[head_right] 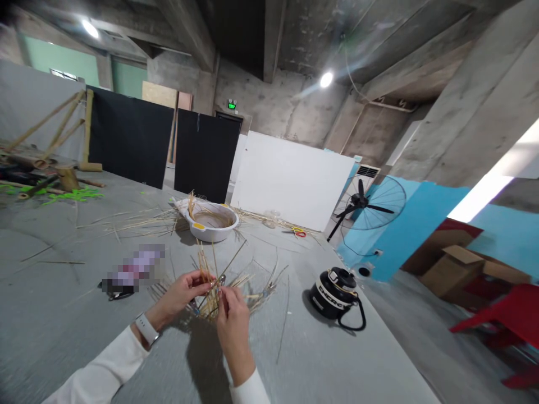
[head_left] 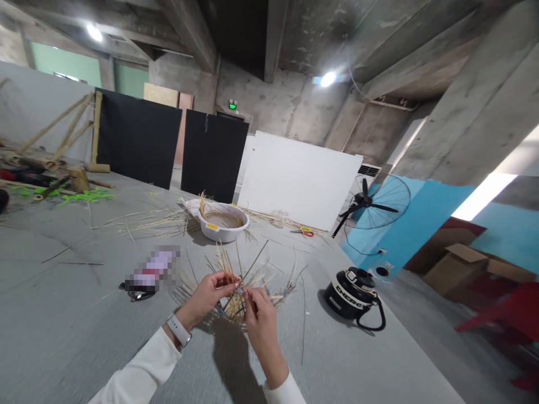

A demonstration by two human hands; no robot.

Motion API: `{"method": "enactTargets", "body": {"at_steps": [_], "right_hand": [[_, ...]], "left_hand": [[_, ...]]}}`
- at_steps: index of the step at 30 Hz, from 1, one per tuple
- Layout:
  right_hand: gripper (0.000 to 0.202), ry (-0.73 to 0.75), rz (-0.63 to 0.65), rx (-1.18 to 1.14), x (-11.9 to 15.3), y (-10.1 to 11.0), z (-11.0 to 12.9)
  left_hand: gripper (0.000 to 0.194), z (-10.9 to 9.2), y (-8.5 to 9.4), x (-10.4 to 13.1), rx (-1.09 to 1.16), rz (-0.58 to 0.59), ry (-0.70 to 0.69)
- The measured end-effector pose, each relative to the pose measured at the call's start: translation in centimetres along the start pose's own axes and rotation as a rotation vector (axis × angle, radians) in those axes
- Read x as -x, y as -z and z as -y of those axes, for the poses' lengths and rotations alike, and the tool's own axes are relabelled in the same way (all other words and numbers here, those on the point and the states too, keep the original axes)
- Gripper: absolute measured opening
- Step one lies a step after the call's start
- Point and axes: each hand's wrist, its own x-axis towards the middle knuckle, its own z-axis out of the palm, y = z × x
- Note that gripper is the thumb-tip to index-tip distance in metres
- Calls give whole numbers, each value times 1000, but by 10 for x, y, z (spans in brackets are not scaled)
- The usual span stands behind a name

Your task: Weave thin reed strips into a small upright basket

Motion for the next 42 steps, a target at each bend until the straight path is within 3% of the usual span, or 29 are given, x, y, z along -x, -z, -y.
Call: {"method": "enactTargets", "body": {"at_steps": [9,17,23,27,37,42], "right_hand": [[24,-62,151,-82,-5,8,-2],[26,-149,198,-136,-3,8,5],[38,-545,132,-419,-6,12,23],[36,-597,42,-458,-7,11,27],[39,-613,-37,-541,-7,9,24],[37,-611,6,-579,-5,10,23]], "left_hand": [[30,-1,2,3,-122,91,-26],[28,2,-3,1,-198,-33,-63],[27,4,-7,5,-229,3,-76],[27,6,-10,8,-246,37,-65],[27,-7,-4,8,-340,-34,-76],[26,-5,-4,8,-348,63,-54]]}}
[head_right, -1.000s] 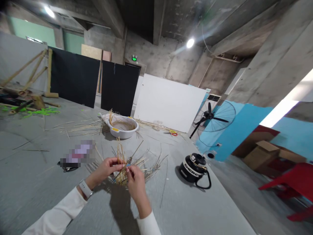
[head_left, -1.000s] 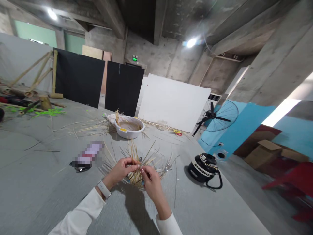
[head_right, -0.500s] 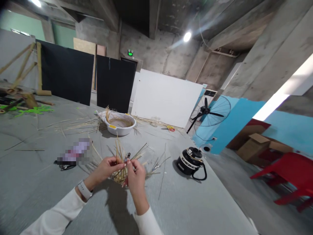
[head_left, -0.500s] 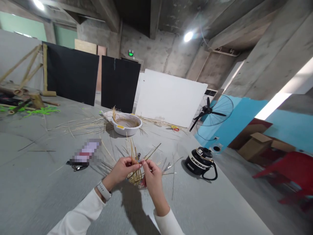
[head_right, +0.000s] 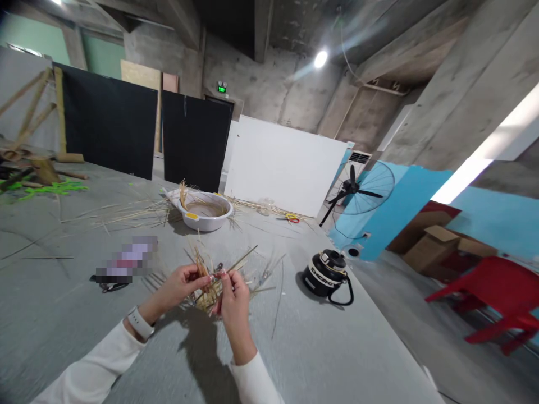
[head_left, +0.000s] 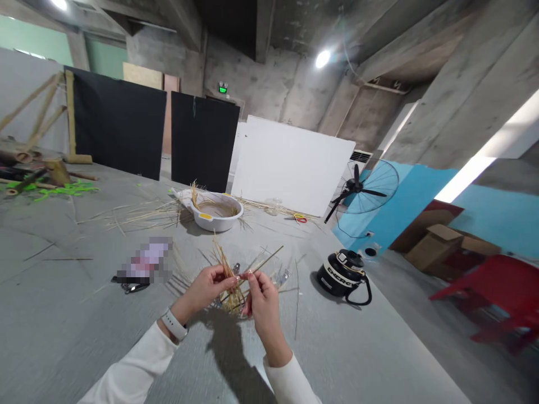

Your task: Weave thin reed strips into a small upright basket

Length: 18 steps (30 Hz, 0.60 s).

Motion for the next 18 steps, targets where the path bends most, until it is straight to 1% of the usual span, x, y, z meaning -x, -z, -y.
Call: {"method": "enactTargets", "body": {"at_steps": [3,8,15,18], "right_hand": [[37,-8,27,-8,0,2,1],[39,-13,76,-30,-2,4,2],[37,13,41,-103,-4,6,0],[37,-13,36,-108,-4,4,-1]], "left_hand": [[27,1,1,0,4,40,10],[26,-1,5,0,-5,16,12],[26,-7,11,0,21,-23,0],[25,-7,11,0,33,-18,-3]]}}
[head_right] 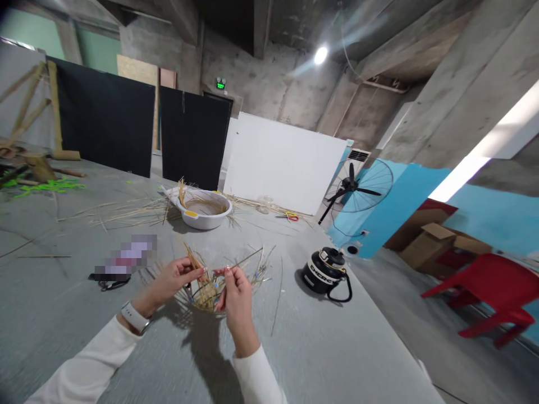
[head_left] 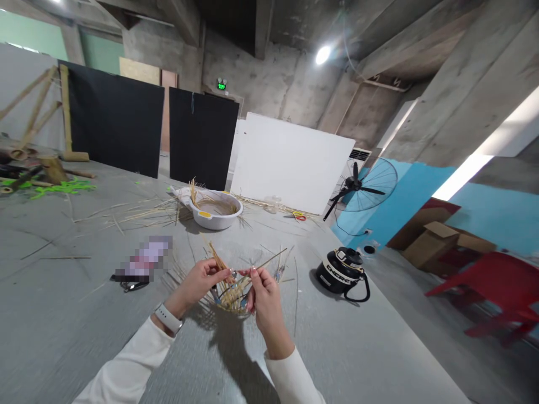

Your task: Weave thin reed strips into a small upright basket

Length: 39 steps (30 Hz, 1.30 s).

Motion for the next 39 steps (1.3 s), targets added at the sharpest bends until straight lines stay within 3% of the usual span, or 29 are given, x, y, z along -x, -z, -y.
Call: {"method": "enactTargets", "body": {"at_steps": [7,12,14,18,20,24,27,31,39], "right_hand": [[39,-124,-34,22,-5,12,10],[36,145,-311,282,1,30,34],[35,203,-252,384,7,28,36],[31,280,74,610,17,13,27],[25,329,168,731,19,8,24],[8,321,175,851,16,9,21],[5,251,215,731,10,12,14],[11,148,310,486,1,14,0],[12,126,278,384,-4,14,-10]], "left_hand": [[22,6,-6,-1,-10,-27,-6],[23,3,-10,2,-40,-16,23],[23,0,-13,4,-61,-9,30],[24,-5,-15,6,-167,1,8],[24,-4,-14,6,-247,-18,-49],[22,-1,-14,6,-366,-93,-231],[20,1,-17,7,-387,-80,-305],[17,1,-20,9,-407,-68,-347],[18,6,-22,9,-405,-100,-333]]}}
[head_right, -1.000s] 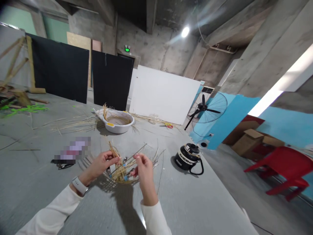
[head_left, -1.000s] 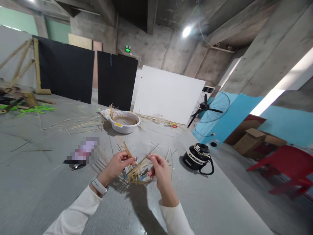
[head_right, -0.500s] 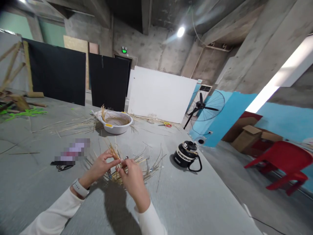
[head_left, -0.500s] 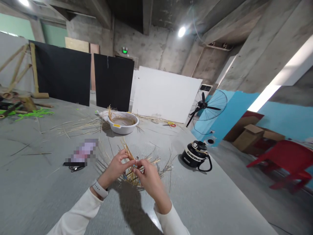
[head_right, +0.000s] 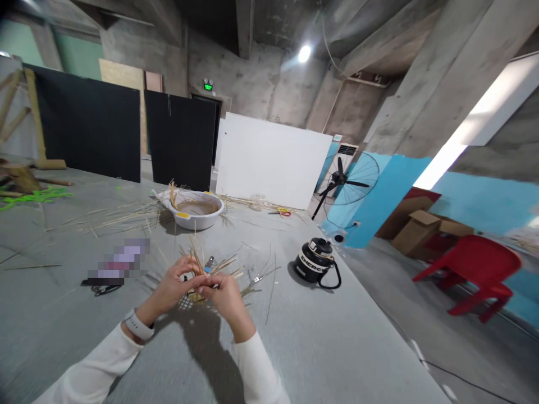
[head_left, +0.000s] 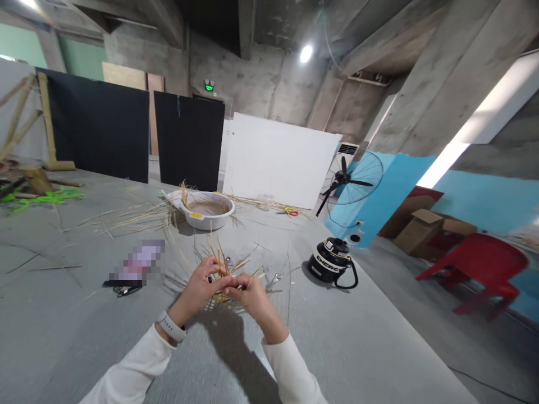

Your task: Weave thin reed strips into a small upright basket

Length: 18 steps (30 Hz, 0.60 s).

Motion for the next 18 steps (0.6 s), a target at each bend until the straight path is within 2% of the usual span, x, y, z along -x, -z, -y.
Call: {"method": "enactTargets", "body": {"at_steps": [12,18], "right_hand": [[7,-7,-84,-10,-4,-5,-7],[9,-7,-71,1,-3,-6,-8]], "left_hand": [[19,1,0,0,78,-7,23],[20,3,-4,-2,123,27,58]]}}
